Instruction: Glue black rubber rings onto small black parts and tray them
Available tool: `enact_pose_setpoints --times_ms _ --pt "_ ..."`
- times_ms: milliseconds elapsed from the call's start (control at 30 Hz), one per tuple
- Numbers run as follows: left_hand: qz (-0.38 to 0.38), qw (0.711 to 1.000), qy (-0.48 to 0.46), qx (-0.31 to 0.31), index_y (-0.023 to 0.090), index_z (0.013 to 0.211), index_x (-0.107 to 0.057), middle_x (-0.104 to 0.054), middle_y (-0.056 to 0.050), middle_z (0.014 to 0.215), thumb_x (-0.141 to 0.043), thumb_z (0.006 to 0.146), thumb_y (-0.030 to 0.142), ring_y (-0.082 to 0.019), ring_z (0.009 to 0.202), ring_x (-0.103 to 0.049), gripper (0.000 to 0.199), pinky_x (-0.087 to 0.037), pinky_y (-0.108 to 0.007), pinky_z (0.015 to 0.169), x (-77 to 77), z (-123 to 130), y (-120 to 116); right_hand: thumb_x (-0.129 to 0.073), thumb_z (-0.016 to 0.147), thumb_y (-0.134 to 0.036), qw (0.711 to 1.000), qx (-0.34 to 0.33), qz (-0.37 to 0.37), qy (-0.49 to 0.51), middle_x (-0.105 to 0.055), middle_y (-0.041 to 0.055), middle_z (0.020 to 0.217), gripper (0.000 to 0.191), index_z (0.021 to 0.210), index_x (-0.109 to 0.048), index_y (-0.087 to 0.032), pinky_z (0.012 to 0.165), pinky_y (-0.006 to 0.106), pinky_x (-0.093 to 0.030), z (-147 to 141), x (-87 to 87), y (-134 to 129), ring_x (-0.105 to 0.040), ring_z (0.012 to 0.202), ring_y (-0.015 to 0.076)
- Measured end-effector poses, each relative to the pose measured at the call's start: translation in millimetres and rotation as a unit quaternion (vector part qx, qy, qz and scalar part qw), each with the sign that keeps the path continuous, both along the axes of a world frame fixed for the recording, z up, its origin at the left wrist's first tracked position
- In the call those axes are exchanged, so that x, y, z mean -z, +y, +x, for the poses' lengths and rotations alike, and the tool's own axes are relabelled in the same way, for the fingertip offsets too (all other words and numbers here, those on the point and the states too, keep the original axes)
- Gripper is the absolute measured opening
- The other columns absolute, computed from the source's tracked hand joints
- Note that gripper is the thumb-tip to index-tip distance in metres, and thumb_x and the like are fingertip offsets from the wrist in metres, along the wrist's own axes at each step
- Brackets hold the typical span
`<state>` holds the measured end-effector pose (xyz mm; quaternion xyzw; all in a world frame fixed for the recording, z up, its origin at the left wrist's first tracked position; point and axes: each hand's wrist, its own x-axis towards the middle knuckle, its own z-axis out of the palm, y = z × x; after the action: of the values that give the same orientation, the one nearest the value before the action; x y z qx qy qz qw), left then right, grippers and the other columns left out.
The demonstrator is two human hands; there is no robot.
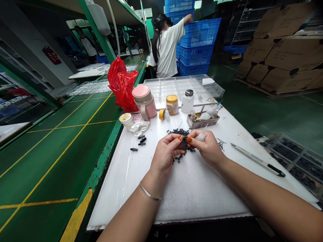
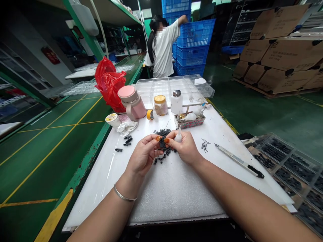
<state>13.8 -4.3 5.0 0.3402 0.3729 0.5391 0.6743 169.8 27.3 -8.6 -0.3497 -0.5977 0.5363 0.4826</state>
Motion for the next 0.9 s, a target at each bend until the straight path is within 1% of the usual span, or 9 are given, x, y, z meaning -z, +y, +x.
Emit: enact_pose_setpoints --times_ms 100,167,233,300,367,500,600,700,900 --pt "0.052 0.998 0.043 -0.012 0.013 0.089 -0.067 -0.066 -0.005 0.086 -0.077 0.074 0.031 -0.012 0.075 -0.063 0.025 -0.053 -0.019 0.060 0.5 1.8 -1.3 -0.075 0.075 -0.039 1.000 0.003 -0.019 0.022 -0.058 0.0015 0.060 0.029 0.070 -0.065 -0.012 0.052 0.024 -0.035 -0.8 1.5 1.2 -0.047 0.055 0.0107" --pt "0.086 0.993 0.077 -0.020 0.012 0.093 -0.067 -0.068 -0.006 0.086 -0.079 0.072 0.028 -0.013 0.075 -0.064 0.029 -0.053 -0.020 0.063 1.8 2.8 -1.4 -0.076 0.074 -0.038 0.999 -0.002 -0.029 0.038 -0.057 0.0011 0.059 0.029 0.070 -0.065 -0.012 0.052 0.024 -0.035 -1.5 2.2 2.4 -0.046 0.055 0.0104" --pt "0.114 0.986 0.118 -0.041 0.012 0.094 -0.067 -0.069 -0.007 0.085 -0.079 0.071 0.026 -0.014 0.075 -0.064 0.030 -0.054 -0.022 0.067 2.9 3.2 -1.2 -0.077 0.073 -0.038 0.998 -0.015 -0.043 0.051 -0.056 0.0007 0.059 0.029 0.069 -0.065 -0.012 0.052 0.024 -0.034 -2.2 2.5 3.5 -0.046 0.054 0.0100" --pt "0.136 0.974 0.165 -0.071 0.013 0.093 -0.068 -0.069 -0.007 0.085 -0.078 0.071 0.024 -0.015 0.075 -0.064 0.027 -0.054 -0.024 0.069 2.7 2.9 -0.8 -0.078 0.072 -0.037 0.996 -0.030 -0.055 0.058 -0.057 0.0007 0.059 0.029 0.069 -0.065 -0.012 0.051 0.023 -0.034 -2.7 2.2 4.2 -0.046 0.054 0.0095" --pt "0.151 0.961 0.211 -0.099 0.013 0.093 -0.068 -0.068 -0.006 0.084 -0.077 0.071 0.023 -0.014 0.074 -0.063 0.026 -0.054 -0.024 0.068 0.9 1.9 -0.7 -0.079 0.071 -0.037 0.996 -0.035 -0.059 0.055 -0.058 0.0010 0.061 0.028 0.070 -0.066 -0.012 0.051 0.023 -0.034 -2.8 1.5 4.4 -0.046 0.054 0.0093" --pt "0.174 0.934 0.282 -0.134 0.014 0.092 -0.071 -0.068 -0.006 0.083 -0.076 0.072 0.025 -0.015 0.073 -0.063 0.024 -0.054 -0.023 0.062 -4.2 -0.6 -1.1 -0.082 0.066 -0.037 0.998 -0.003 -0.055 0.030 -0.061 0.0015 0.065 0.030 0.077 -0.070 -0.012 0.051 0.023 -0.036 -1.1 1.6 4.7 -0.048 0.055 0.0096" --pt "0.204 0.910 0.331 -0.141 0.016 0.093 -0.074 -0.068 -0.007 0.089 -0.073 0.075 0.026 -0.017 0.077 -0.064 0.020 -0.054 -0.023 0.060 -6.0 -2.5 -1.1 -0.082 0.065 -0.037 0.999 0.014 -0.044 0.020 -0.062 0.0017 0.067 0.031 0.080 -0.070 -0.012 0.052 0.023 -0.038 0.3 3.1 6.0 -0.048 0.056 0.0101" --pt "0.227 0.896 0.355 -0.142 0.018 0.093 -0.075 -0.067 -0.007 0.094 -0.071 0.077 0.025 -0.016 0.075 -0.064 0.018 -0.054 -0.023 0.057 -6.1 -4.3 -0.6 -0.080 0.068 -0.038 0.999 0.014 -0.032 0.007 -0.061 0.0015 0.066 0.030 0.079 -0.070 -0.012 0.053 0.023 -0.037 0.7 3.9 7.8 -0.048 0.057 0.0101" --pt "0.228 0.898 0.353 -0.131 0.020 0.096 -0.075 -0.066 -0.007 0.094 -0.069 0.078 0.024 -0.016 0.076 -0.063 0.019 -0.054 -0.024 0.057 -5.7 -6.6 0.7 -0.077 0.071 -0.039 1.000 0.017 -0.024 -0.008 -0.061 0.0023 0.067 0.029 0.077 -0.068 -0.012 0.054 0.024 -0.038 1.5 3.3 8.5 -0.049 0.058 0.0108"
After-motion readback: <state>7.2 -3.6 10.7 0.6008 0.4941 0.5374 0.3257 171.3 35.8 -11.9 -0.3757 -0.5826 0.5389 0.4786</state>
